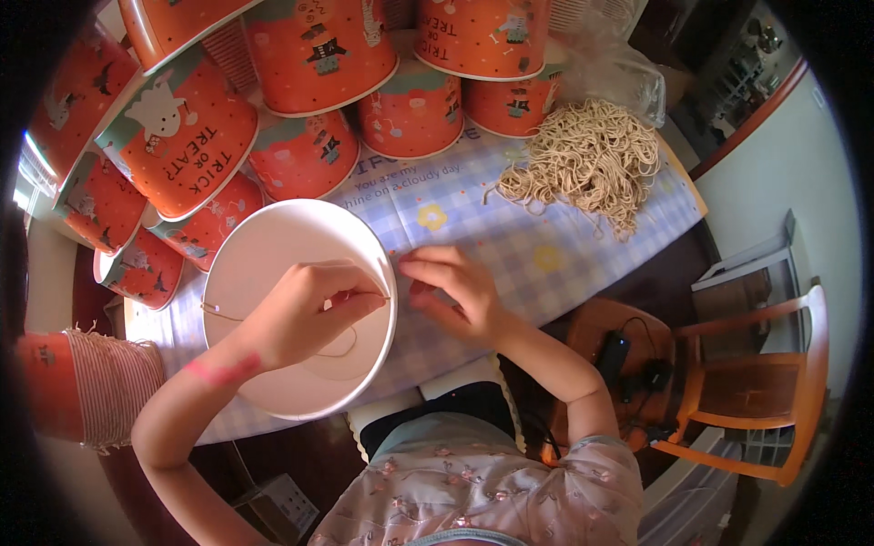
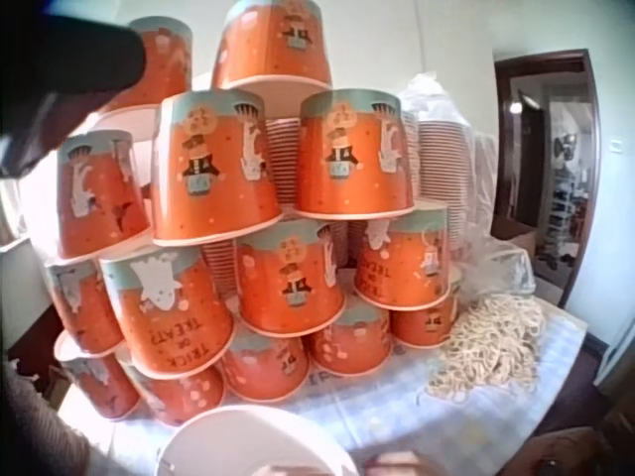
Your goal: Attaching string handles to decorative paper buckets and stacking them.
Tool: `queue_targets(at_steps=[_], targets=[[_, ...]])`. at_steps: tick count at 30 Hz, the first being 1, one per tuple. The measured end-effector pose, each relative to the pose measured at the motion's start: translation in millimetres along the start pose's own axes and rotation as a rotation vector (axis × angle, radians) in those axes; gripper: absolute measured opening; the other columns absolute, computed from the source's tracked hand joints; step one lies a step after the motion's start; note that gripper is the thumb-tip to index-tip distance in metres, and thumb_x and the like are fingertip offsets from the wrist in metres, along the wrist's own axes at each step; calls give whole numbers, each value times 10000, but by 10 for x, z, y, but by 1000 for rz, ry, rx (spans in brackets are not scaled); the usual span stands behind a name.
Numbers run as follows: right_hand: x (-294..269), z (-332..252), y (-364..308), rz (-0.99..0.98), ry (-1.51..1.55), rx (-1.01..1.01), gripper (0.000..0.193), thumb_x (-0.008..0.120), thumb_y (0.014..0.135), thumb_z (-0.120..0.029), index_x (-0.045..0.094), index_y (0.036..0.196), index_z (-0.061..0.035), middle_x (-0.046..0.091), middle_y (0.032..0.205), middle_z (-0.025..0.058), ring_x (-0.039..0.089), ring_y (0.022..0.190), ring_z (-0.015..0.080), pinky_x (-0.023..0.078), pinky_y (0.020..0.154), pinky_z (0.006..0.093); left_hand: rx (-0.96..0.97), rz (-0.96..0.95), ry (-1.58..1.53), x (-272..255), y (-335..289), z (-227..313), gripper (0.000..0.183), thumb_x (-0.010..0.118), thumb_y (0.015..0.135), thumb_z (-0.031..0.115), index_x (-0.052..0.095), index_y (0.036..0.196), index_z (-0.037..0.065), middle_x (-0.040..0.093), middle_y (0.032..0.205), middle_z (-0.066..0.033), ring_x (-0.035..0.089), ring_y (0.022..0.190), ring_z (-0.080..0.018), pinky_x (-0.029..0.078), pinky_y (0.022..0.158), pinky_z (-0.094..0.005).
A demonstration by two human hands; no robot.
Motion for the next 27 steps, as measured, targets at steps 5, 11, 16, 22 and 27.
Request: queue_targets(at_steps=[5, 11, 16, 22, 27], targets=[[79, -20, -45, -37, 65, 61, 318, 569, 647, 0, 475, 951, -10, 499, 899, 129, 519, 724, 229, 432, 604, 282, -1, -18, 27, 11, 0, 8, 116, 480, 705, 85, 548, 723, -8, 536, 689, -146, 524, 622, -279, 413, 580, -318], [77, -95, 20, 14, 52, 11, 227, 566, 651, 5, 486, 863, -5, 514, 828, 124, 514, 698, 226, 419, 580, 277, 15, -26, 21, 3, 8, 53, 115, 478, 706, 77, 552, 739, -5, 539, 699, -141, 525, 629, -276, 415, 585, -314], [70, -120, 26, 49, 41, -20, 208, 554, 659, 15, 482, 853, -10, 513, 801, 116, 509, 672, 221, 406, 563, 270, 36, -32, 27, 15, -3, 86, 121, 474, 709, 75, 553, 758, -2, 541, 701, -139, 529, 637, -269, 416, 593, -311], [75, -92, 26, 45, 44, 54, 161, 525, 686, 18, 462, 832, -10, 497, 746, 103, 496, 634, 211, 399, 555, 275, 5, -51, 46, -8, -26, 87, 121, 480, 707, 82, 545, 764, -2, 539, 710, -138, 530, 638, -259, 414, 590, -308], [10, -121, 70, 67, 73, 57, 107, 501, 719, -6, 446, 811, -13, 482, 740, 102, 487, 627, 204, 393, 551, 261, -31, 1, 124, -107, -98, 36, 113, 488, 705, 92, 547, 757, 11, 537, 690, -131, 533, 618, -239, 407, 559, -302]])
Point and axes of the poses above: each hand's wrist, its own y-axis towards the middle knuckle, its own x-axis out of the palm, z = x × y, the point moved 7 cm from there along y, towards the middle knuckle
